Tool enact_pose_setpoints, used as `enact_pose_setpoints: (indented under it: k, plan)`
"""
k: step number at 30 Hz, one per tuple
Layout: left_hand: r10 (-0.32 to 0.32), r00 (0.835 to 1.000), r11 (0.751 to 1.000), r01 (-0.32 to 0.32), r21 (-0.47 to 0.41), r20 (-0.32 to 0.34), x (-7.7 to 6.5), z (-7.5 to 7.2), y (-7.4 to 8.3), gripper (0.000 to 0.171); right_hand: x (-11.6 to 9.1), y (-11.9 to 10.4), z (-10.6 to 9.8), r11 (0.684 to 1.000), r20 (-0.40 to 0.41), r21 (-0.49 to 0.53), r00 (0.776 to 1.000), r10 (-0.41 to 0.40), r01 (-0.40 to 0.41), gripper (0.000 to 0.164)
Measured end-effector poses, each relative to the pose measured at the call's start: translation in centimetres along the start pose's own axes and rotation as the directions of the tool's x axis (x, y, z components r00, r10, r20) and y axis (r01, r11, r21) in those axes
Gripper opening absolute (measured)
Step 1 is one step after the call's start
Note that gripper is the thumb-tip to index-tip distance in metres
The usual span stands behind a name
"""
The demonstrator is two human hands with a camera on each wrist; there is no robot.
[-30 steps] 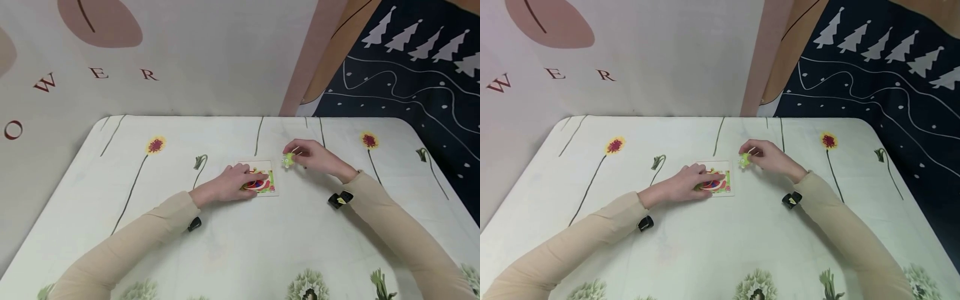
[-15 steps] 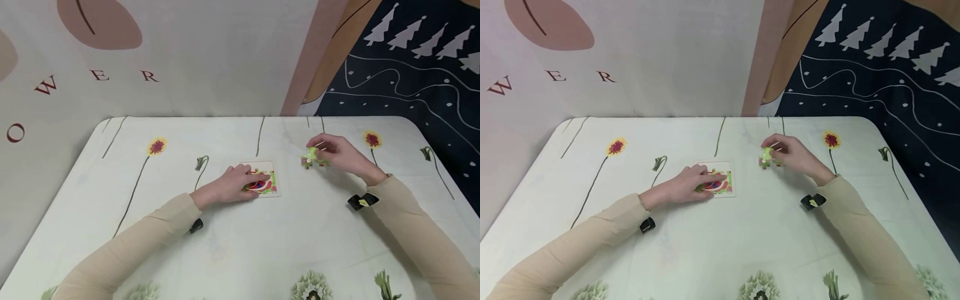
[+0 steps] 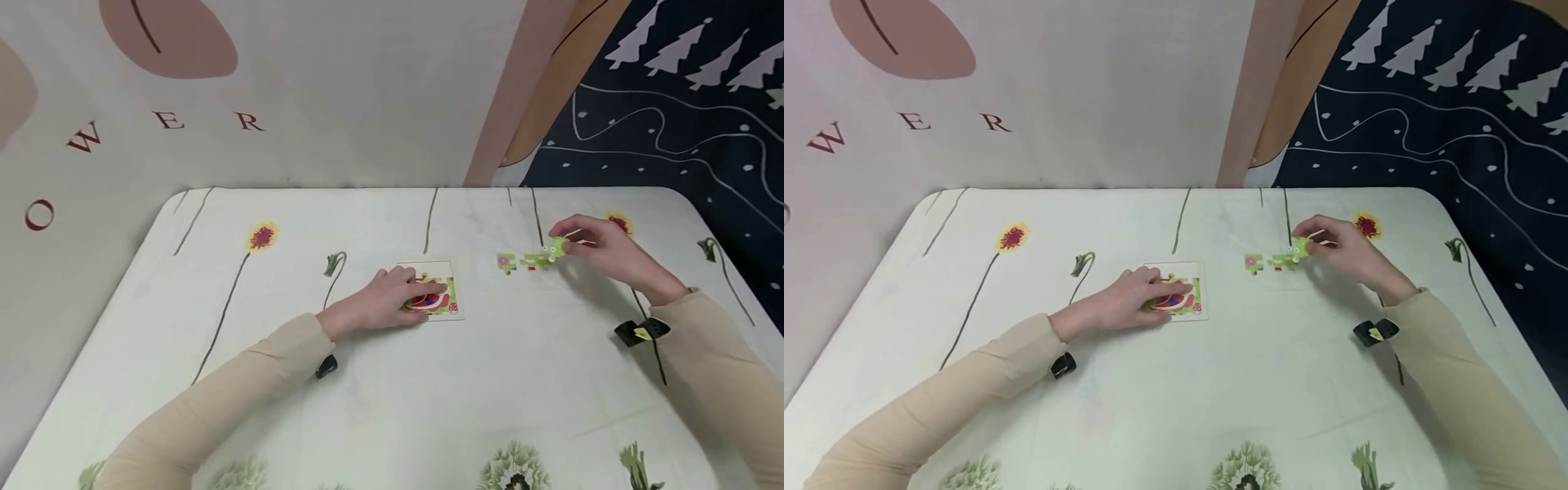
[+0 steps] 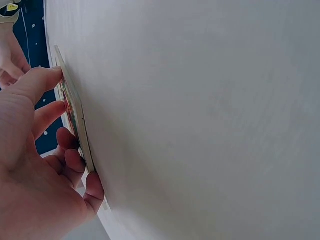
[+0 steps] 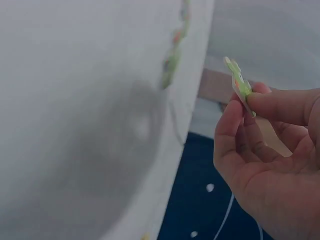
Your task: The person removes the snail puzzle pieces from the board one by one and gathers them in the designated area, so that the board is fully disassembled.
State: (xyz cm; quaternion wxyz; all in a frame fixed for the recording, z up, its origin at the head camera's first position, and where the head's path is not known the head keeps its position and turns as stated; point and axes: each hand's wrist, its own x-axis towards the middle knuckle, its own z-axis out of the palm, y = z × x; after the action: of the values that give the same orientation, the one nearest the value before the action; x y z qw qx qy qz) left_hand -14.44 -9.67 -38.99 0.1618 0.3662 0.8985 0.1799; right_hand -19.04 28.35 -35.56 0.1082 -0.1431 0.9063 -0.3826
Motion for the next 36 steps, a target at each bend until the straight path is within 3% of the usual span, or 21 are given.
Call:
enact_pose_setpoints:
  k: [9, 17, 36]
  plan:
    - [-0.002, 1.000, 1.000, 0.002, 0.015, 0.007, 0.2, -0.2, 0.5, 0.057, -0.4, 2.0, -0.8, 0.997, 0.025, -0.080, 0.999, 0.023, -0.021, 0.026]
    - [-0.022, 0.999, 1.000, 0.021, 0.018, 0.025, 0.1, -0.6, 0.7, 0.058, -0.1, 2.9, -0.7, 0.993, 0.076, -0.083, 0.993, 0.091, -0.084, 0.029]
    - [-0.021, 1.000, 1.000, 0.021, 0.023, 0.015, -0.3, -0.3, 0.4, 0.057, 0.3, 2.6, 0.5, 0.988, 0.085, -0.080, 0.986, 0.140, -0.134, 0.029]
